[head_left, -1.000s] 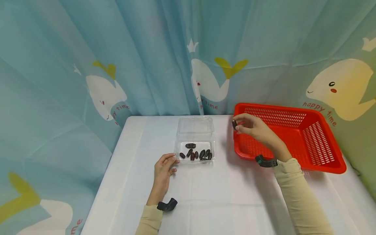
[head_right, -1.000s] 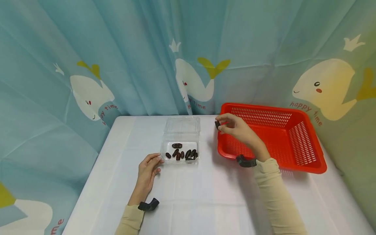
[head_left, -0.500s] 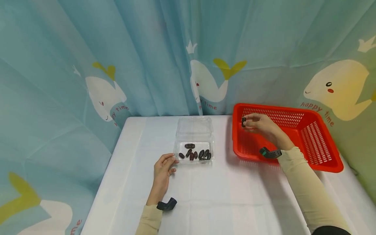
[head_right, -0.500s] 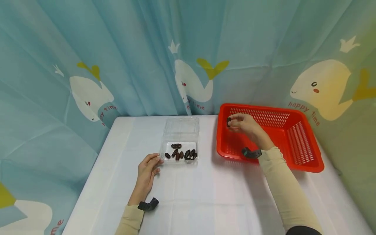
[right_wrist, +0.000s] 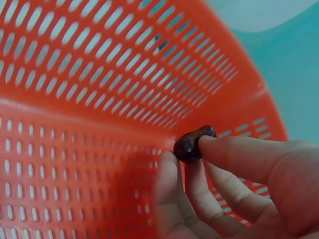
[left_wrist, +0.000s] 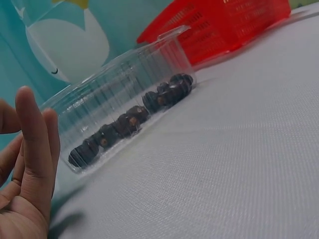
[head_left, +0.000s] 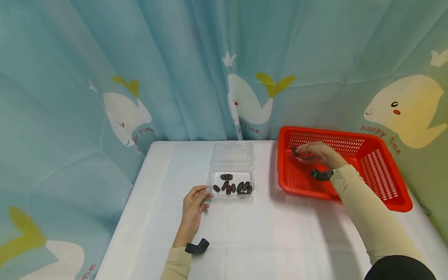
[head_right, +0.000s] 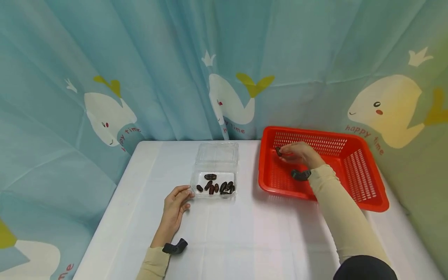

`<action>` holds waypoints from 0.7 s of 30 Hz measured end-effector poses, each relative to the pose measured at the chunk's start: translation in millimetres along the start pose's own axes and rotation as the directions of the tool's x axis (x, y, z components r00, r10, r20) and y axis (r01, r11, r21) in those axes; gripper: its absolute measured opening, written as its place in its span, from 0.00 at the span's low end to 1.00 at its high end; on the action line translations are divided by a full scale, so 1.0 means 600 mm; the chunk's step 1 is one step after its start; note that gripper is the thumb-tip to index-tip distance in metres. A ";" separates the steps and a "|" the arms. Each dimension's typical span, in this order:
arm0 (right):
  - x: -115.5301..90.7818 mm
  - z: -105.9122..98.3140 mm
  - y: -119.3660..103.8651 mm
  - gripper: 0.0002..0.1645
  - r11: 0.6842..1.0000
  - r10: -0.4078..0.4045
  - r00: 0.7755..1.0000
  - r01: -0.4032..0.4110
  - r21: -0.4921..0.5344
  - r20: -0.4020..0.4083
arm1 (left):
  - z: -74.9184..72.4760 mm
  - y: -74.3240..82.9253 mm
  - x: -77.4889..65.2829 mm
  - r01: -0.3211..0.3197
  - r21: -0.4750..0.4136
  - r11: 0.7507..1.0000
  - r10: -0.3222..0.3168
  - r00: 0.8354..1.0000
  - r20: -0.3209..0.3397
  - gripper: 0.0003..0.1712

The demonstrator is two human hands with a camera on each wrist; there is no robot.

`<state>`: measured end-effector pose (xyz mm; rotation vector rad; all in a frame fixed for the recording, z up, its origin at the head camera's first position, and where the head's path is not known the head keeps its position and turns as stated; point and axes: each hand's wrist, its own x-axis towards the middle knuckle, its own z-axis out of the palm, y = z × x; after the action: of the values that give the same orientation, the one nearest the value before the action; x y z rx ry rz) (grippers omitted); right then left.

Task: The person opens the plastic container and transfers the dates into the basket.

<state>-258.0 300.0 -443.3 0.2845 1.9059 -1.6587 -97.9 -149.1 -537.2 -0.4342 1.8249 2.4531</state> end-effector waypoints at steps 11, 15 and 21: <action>0.022 0.007 0.010 0.12 0.998 0.068 0.997 -0.067 0.008 -0.032 | -0.002 0.004 0.004 -0.007 0.005 1.000 0.007 1.000 0.012 0.13; 0.023 0.017 0.009 0.20 0.996 0.075 0.995 -0.079 -0.047 -0.065 | -0.004 0.001 0.004 -0.008 0.010 1.000 0.007 1.000 0.031 0.14; 0.031 0.028 0.004 0.17 0.996 0.089 0.991 -0.089 0.002 -0.105 | -0.004 0.000 0.003 -0.003 0.001 1.000 0.003 0.999 0.033 0.15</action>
<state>-266.5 280.4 -456.4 0.4571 1.9426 -1.6108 -99.2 -151.5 -538.0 -0.3884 1.8157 2.4456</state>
